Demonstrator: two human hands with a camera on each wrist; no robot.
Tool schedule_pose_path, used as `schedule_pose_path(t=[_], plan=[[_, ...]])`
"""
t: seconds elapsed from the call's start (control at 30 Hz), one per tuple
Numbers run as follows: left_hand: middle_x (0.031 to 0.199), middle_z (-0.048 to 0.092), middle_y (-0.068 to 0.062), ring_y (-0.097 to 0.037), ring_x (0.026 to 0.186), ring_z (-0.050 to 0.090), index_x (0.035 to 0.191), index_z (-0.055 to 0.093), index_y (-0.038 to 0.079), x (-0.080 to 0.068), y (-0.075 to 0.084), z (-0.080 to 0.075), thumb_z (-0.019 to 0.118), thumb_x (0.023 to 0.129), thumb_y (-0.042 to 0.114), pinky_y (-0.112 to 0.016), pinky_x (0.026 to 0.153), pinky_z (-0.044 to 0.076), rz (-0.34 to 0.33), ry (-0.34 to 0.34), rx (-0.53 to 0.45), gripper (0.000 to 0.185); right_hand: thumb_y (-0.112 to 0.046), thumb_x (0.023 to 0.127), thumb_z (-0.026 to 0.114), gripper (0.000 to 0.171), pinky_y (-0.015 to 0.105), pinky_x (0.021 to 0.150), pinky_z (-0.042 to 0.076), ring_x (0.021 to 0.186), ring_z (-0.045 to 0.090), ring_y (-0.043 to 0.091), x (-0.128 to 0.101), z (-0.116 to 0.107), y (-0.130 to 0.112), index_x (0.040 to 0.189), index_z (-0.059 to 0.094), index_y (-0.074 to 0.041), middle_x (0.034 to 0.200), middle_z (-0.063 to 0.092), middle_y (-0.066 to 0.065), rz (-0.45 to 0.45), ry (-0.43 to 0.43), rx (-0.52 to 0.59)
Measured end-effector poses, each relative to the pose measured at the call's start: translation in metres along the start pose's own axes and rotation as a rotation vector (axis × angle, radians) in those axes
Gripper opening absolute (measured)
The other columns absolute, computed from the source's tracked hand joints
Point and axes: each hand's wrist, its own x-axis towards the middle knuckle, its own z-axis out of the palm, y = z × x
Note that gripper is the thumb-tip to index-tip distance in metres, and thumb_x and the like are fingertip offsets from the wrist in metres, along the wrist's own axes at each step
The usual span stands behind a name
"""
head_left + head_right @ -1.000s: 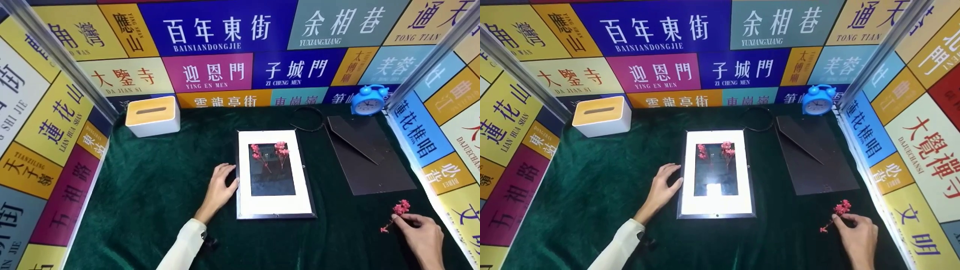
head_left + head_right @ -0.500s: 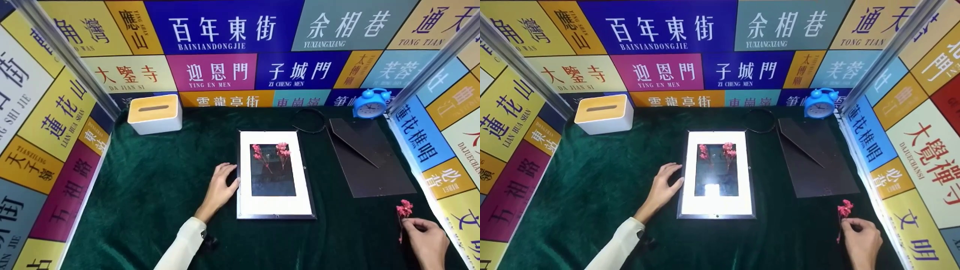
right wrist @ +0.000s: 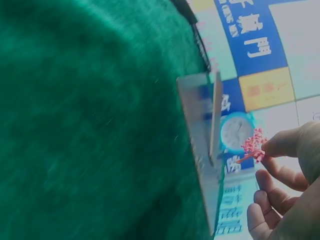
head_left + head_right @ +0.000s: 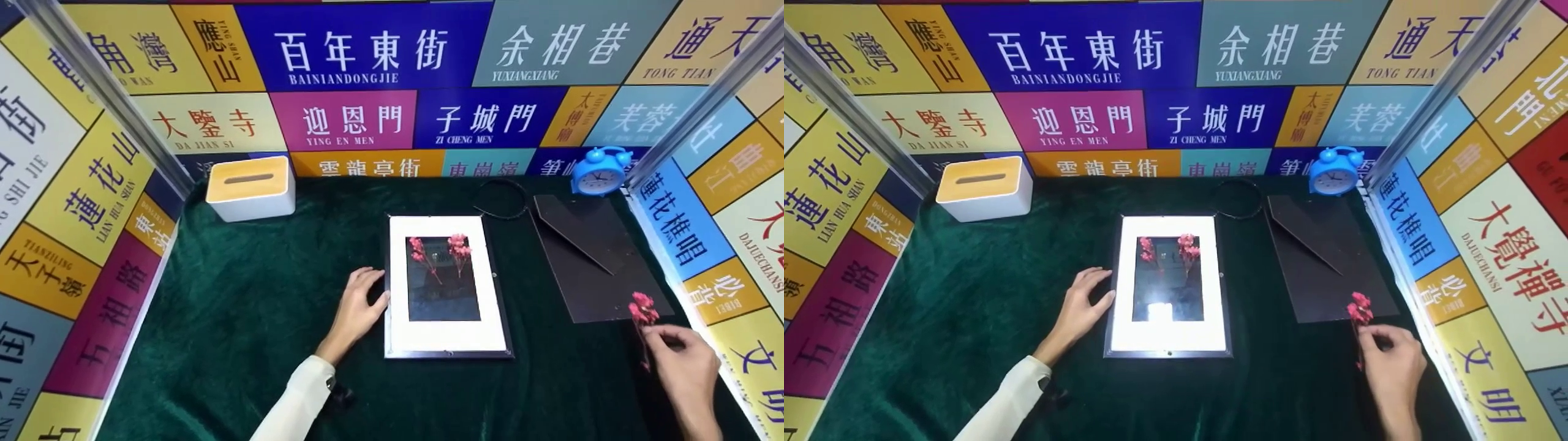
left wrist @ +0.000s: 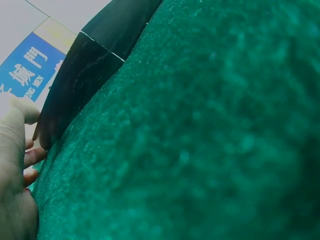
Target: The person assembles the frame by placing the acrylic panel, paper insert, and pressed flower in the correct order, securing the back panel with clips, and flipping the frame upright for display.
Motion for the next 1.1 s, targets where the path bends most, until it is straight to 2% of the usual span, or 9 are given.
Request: schedule_pose_path(t=[0.13, 0.23, 0.33, 0.43, 0.53, 0.63, 0.77, 1.1], plan=[[0.142, 0.071, -0.019, -0.037, 0.142, 0.056, 0.141, 0.071, -0.002, -0.001, -0.001, -0.001, 0.078, 0.098, 0.016, -0.056, 0.118, 0.047, 0.004, 0.006, 0.006, 0.047, -0.015, 0.098, 0.084, 0.022, 0.009, 0.061, 0.051, 0.071, 0.059, -0.01, 0.002, 0.014, -0.017, 0.11, 0.081, 0.003, 0.098, 0.061, -0.017, -0.135, 0.037, 0.064], [0.141, 0.071, -0.019, -0.038, 0.141, 0.056, 0.14, 0.071, -0.002, -0.002, -0.002, -0.001, 0.079, 0.097, 0.015, -0.056, 0.117, 0.047, 0.014, 0.012, 0.005, 0.047, -0.009, 0.093, 0.087, 0.015, 0.005, 0.066, 0.045, 0.071, 0.058, -0.014, 0.004, 0.027, -0.029, 0.102, 0.083, 0.002, 0.091, 0.06, -0.026, -0.28, 0.08, 0.087], [0.14, 0.071, -0.019, -0.038, 0.141, 0.057, 0.14, 0.071, -0.003, -0.002, -0.003, 0.0, 0.079, 0.097, 0.014, -0.056, 0.117, 0.048, 0.018, 0.015, -0.001, 0.047, -0.005, 0.09, 0.089, 0.009, 0.003, 0.069, 0.043, 0.072, 0.058, -0.015, 0.004, 0.042, -0.043, 0.094, 0.083, 0.001, 0.09, 0.063, -0.021, -0.406, 0.099, 0.109], [0.14, 0.071, -0.019, -0.037, 0.141, 0.056, 0.14, 0.071, -0.002, -0.002, -0.003, 0.0, 0.079, 0.097, 0.014, -0.055, 0.117, 0.047, 0.015, 0.016, -0.003, 0.047, -0.002, 0.089, 0.089, 0.007, 0.004, 0.071, 0.043, 0.077, 0.057, -0.012, 0.004, 0.057, -0.059, 0.092, 0.083, 0.001, 0.093, 0.07, -0.006, -0.482, 0.086, 0.139], [0.14, 0.071, -0.018, -0.037, 0.141, 0.056, 0.14, 0.071, -0.002, -0.001, -0.001, 0.001, 0.079, 0.097, 0.014, -0.055, 0.117, 0.048, 0.016, 0.015, 0.0, 0.047, 0.0, 0.089, 0.089, 0.006, 0.008, 0.074, 0.043, 0.081, 0.058, -0.008, 0.003, 0.072, -0.075, 0.09, 0.082, 0.0, 0.096, 0.074, 0.008, -0.524, 0.058, 0.17], [0.14, 0.071, -0.018, -0.037, 0.141, 0.057, 0.14, 0.071, -0.002, 0.0, -0.001, 0.001, 0.079, 0.097, 0.014, -0.056, 0.117, 0.048, 0.017, 0.016, -0.001, 0.047, 0.002, 0.089, 0.088, 0.006, 0.014, 0.078, 0.044, 0.085, 0.059, -0.003, 0.002, 0.087, -0.089, 0.089, 0.082, 0.001, 0.097, 0.075, 0.014, -0.552, 0.014, 0.201], [0.141, 0.071, -0.018, -0.036, 0.141, 0.056, 0.141, 0.071, -0.001, 0.0, -0.001, 0.001, 0.079, 0.098, 0.015, -0.055, 0.117, 0.047, 0.005, 0.011, 0.003, 0.046, 0.004, 0.089, 0.087, 0.006, 0.019, 0.082, 0.042, 0.09, 0.058, 0.003, -0.002, 0.106, -0.104, 0.088, 0.081, 0.002, 0.096, 0.076, 0.017, -0.585, -0.037, 0.23], [0.145, 0.068, -0.017, -0.034, 0.143, 0.055, 0.143, 0.07, 0.001, -0.001, -0.002, 0.0, 0.078, 0.1, 0.018, -0.054, 0.119, 0.047, -0.032, -0.012, 0.019, 0.048, 0.003, 0.089, 0.087, 0.007, 0.019, 0.074, 0.046, 0.086, 0.061, 0.022, -0.015, 0.145, -0.129, 0.088, 0.082, -0.002, 0.097, 0.077, 0.01, -0.618, -0.129, 0.27]])
